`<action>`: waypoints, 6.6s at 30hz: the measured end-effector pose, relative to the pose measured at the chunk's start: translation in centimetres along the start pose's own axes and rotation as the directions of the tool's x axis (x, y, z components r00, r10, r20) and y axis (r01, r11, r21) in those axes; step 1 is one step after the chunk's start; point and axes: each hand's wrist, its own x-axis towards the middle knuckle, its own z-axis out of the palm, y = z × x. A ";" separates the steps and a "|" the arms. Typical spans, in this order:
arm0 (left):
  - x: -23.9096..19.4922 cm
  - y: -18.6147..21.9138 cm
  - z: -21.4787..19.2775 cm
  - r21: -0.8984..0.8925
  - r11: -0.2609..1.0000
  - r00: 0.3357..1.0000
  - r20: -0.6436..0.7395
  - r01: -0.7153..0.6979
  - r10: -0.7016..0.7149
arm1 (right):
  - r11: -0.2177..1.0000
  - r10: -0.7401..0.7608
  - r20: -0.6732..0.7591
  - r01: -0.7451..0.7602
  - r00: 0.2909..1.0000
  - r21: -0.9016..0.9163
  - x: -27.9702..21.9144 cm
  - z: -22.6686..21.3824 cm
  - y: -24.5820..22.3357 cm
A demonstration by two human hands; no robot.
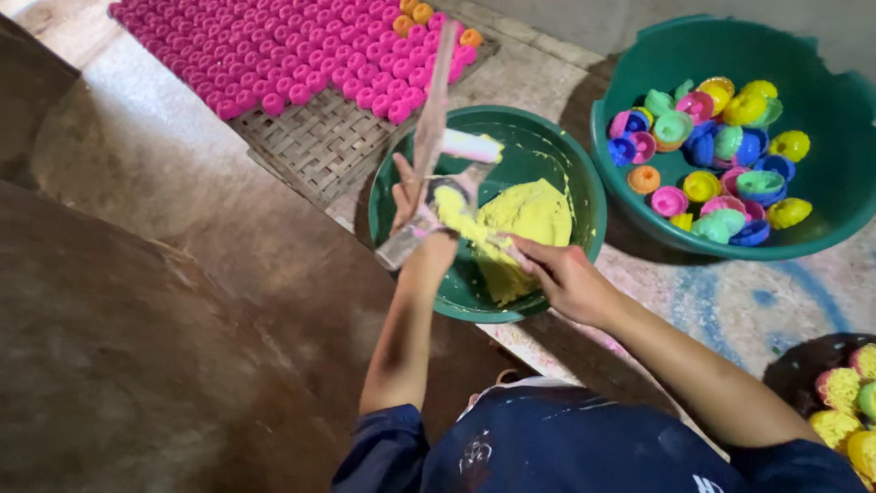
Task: The person fills small colorful plastic molds with yellow paste using a manual plunger tool. They repeatedly scoop paste from a green basin, load the plunger, and press the paste into each mold arranged on a woven tray. The filled molds remain on the tray as the process continues.
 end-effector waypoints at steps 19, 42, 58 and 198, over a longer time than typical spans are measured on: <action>-16.2 15.7 3.4 -0.542 0.145 0.342 0.692 0.828 0.636 | 0.395 -0.154 -0.513 0.529 0.844 0.752 -15.2 -14.9 -3.3; -32.0 37.2 -0.5 -0.877 0.445 -0.207 0.408 0.181 0.889 | 0.876 -0.431 -0.510 0.208 0.744 -0.436 -52.1 -14.7 -2.0; -30.4 40.3 2.9 -0.854 0.511 -0.232 0.479 0.100 0.847 | 0.483 0.293 0.044 -0.187 0.955 0.855 -58.6 -12.6 5.5; -32.4 57.7 21.1 -0.099 -0.637 0.586 0.519 0.764 0.623 | 0.667 0.610 -0.466 -0.733 0.641 -0.135 -57.8 -29.6 15.0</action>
